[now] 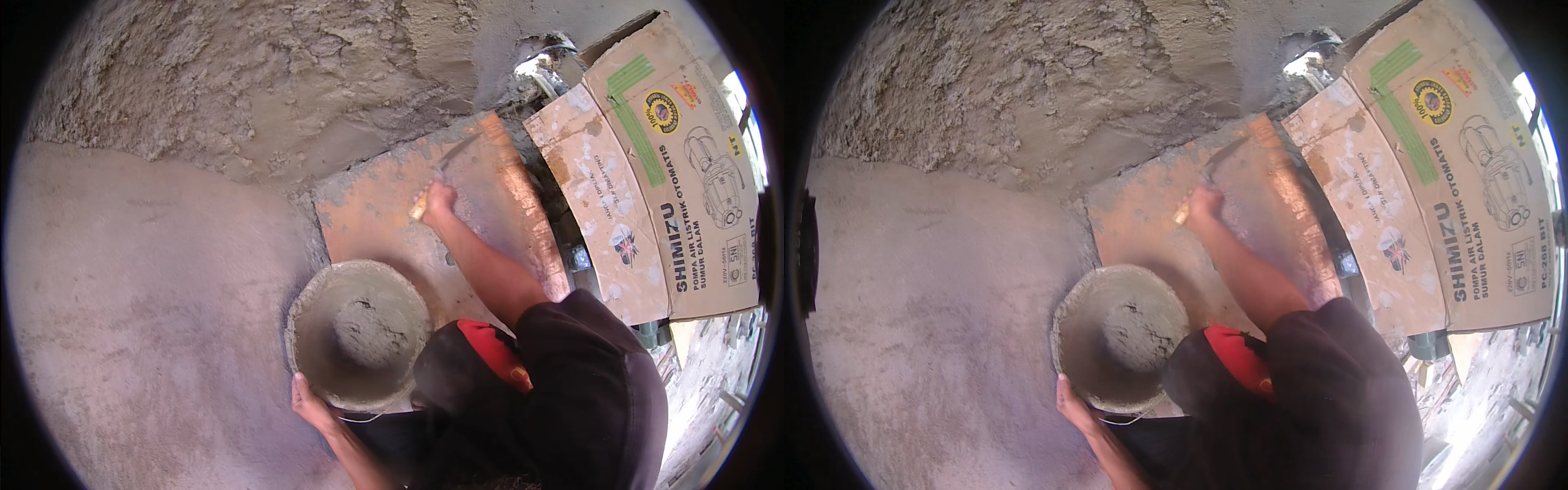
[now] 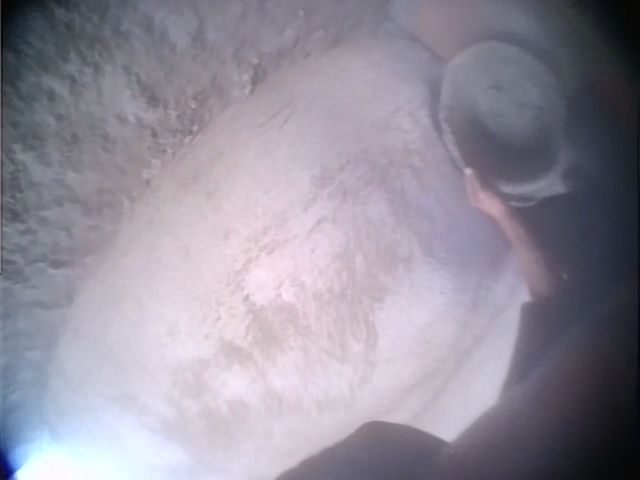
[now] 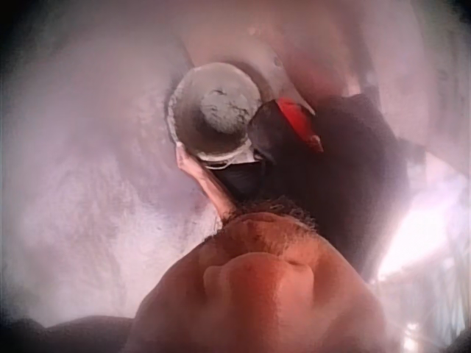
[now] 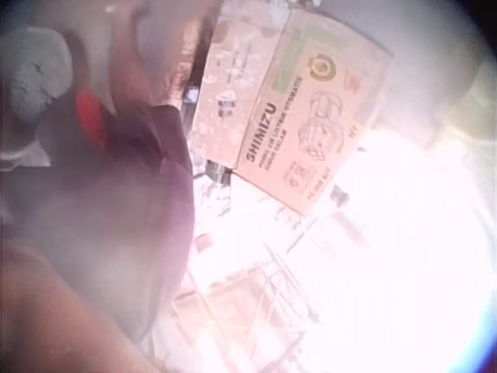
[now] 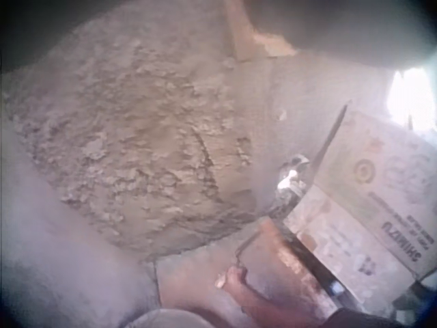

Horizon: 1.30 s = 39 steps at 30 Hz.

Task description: The person applies cement from a bucket onto an interior wall using a trowel and then walks across the construction site carrying the bucket.

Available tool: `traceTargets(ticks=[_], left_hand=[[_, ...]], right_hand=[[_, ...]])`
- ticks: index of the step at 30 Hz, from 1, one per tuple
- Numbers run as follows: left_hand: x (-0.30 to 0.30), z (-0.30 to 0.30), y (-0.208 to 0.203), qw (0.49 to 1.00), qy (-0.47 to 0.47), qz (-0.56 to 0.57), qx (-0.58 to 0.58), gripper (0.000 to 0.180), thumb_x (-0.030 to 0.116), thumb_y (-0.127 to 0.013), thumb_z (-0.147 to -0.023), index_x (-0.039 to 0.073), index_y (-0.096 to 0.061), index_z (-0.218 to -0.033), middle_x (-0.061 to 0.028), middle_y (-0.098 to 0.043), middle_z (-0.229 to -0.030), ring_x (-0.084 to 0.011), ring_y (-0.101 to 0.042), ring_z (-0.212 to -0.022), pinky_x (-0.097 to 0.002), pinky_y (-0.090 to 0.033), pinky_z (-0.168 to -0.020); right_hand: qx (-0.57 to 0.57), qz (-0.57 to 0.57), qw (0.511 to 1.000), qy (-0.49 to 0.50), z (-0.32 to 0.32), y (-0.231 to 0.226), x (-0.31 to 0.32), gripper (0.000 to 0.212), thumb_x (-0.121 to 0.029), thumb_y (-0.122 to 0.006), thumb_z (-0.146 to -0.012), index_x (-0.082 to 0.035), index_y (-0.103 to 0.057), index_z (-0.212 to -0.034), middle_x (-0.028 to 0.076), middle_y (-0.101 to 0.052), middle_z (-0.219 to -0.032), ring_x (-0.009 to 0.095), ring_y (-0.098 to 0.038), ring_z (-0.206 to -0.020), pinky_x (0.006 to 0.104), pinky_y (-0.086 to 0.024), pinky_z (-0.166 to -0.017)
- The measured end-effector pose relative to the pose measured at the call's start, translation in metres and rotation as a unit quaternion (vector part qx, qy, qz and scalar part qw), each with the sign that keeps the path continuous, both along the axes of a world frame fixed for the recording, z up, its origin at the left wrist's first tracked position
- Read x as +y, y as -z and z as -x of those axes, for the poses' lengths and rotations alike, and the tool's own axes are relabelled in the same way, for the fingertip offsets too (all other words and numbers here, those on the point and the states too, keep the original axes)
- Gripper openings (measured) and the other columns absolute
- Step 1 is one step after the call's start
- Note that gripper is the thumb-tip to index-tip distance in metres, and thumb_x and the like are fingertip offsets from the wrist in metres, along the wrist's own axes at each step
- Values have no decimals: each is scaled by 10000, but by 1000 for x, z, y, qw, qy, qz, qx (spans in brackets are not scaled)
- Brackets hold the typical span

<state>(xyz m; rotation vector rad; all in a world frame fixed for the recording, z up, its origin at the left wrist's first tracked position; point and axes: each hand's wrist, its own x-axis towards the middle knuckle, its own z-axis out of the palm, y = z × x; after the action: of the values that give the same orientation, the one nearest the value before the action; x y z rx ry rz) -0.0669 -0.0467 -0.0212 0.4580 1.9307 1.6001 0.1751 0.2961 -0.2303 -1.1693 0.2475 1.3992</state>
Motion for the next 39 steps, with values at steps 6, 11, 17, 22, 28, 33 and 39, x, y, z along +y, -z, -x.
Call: traceTargets(ticks=[6,11,17,22,28,33,39], left_hand=[[-1,2,1,1000,0,-2,7,315,196,-536,-1018,-86,-646,-1106,-131,-688,-1040,-186,-639,-902,-320,-508,-829],[-5,9,6,1000,10,-13,-7,319,201,-541,-1016,-82,-651,-1116,-132,-693,-1031,-188,-643,-895,-322,-510,-825],[0,5,4,1000,-1,1,-11,312,200,-549,-1012,-77,-654,-1110,-126,-696,-1023,-185,-643,-882,-319,-515,-804],[0,6,7,1000,-14,1,-7,320,204,-579,-997,-88,-662,-1098,-118,-697,-995,-175,-637,-854,-312,-515,-781],[14,-5,-18,997,-3,30,72,286,177,-622,-967,-95,-696,-1012,-92,-708,-913,-138,-615,-818,-292,-500,-768],[76,-29,-32,976,152,37,154,285,174,-678,-928,-61,-708,-1087,-78,-737,-913,-115,-623,-817,-289,-506,-787],[108,-19,-45,935,303,99,155,324,205,-706,-912,-48,-710,-1115,-78,-743,-941,-110,-641,-835,-271,-507,-780]], right_hand=[[129,-65,988,49,56,-57,81,261,-271,-485,-1017,-89,-445,-834,49,-457,-666,187,-468,-531,365,-446,-464],[211,-106,967,93,79,-144,93,227,-220,-477,-998,-69,-413,-842,65,-455,-679,196,-479,-559,399,-477,-496],[185,-192,963,33,77,-217,56,220,-257,-480,-1023,-78,-408,-916,63,-474,-742,196,-494,-592,396,-501,-530],[120,-269,946,-137,46,-236,-46,286,-351,-541,-1018,-100,-427,-940,38,-483,-770,163,-508,-619,344,-490,-544],[-365,-227,703,-566,-62,-165,-127,321,-350,-561,-987,-70,-573,-1143,147,-633,-880,303,-663,-799,410,-541,-681],[-665,-371,220,-610,-73,-182,-125,217,-143,-606,-799,7,-680,-938,259,-668,-887,420,-671,-783,514,-528,-670],[-718,-346,-27,-604,4,-157,-157,232,-89,-557,-867,-2,-605,-1076,205,-676,-996,352,-705,-829,423,-576,-702]])
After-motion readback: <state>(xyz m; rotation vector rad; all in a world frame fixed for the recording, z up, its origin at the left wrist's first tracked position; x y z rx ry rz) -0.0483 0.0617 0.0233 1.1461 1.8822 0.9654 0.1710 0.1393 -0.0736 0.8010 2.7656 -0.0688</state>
